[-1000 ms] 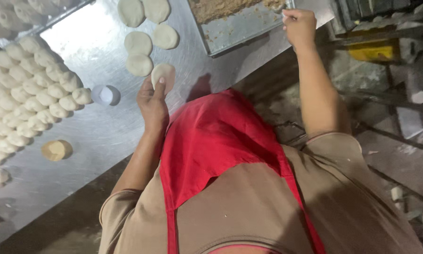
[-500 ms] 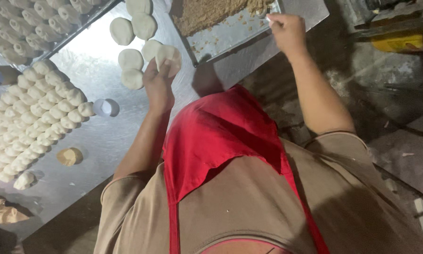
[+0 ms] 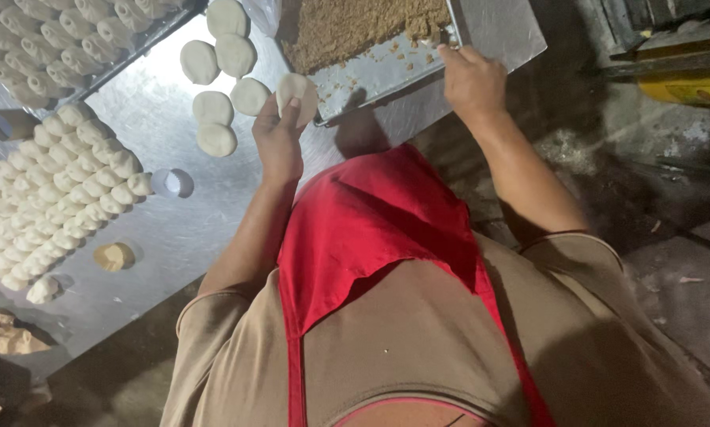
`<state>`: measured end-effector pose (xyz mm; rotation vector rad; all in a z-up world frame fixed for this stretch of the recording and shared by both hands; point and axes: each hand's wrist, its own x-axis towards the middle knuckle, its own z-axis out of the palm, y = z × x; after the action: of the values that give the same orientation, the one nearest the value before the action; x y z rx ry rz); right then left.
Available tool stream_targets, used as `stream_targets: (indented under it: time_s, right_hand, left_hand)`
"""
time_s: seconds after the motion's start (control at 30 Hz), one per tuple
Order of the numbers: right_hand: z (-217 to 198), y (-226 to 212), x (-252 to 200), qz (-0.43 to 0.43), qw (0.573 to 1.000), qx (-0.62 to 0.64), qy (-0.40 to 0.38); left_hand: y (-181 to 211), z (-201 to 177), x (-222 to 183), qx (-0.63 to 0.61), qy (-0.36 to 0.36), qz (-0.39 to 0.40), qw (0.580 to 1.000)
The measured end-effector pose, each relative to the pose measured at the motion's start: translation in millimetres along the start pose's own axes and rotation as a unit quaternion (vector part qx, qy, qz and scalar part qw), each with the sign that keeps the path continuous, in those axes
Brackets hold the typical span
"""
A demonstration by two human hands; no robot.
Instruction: The person prepares stuffed dough balls by hand and using a spoon; they scoop filling from a tray onto a flattened dough circle, pinch the edges of the dough to seal it, and place the finished ball into a paper liner on a tray.
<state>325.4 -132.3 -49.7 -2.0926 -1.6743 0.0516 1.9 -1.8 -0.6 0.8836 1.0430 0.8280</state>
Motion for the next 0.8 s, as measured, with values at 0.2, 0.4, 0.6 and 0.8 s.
stream_targets:
  time_s: [0.2, 0.4, 0.6, 0.8]
  right_hand:
    - [-25.6, 17.0, 5.8, -0.029, 0.998, -0.057, -0.018]
    - [-19.0, 23.6, 17.7, -0.019, 0.998, 0.039, -0.034]
    - [-0.9, 17.9, 24.0, 0.184, 0.945, 0.234, -0.135]
    - [-19.7, 3.9, 17.1, 0.213, 0.956, 0.114, -0.167]
  left_hand:
    - [-7.8, 1.4, -0.7, -0.009, 0.005, -0.002, 1.0]
    - [-14.4, -1.2, -0.8, -0.039, 0.005, -0.009, 0.999]
    - [-14.5, -11.3, -4.8, -0.03, 0.006, -0.021, 0.999]
    - [-12.3, -11.4, -3.3, -0.04, 0.006, -0.025, 0.999]
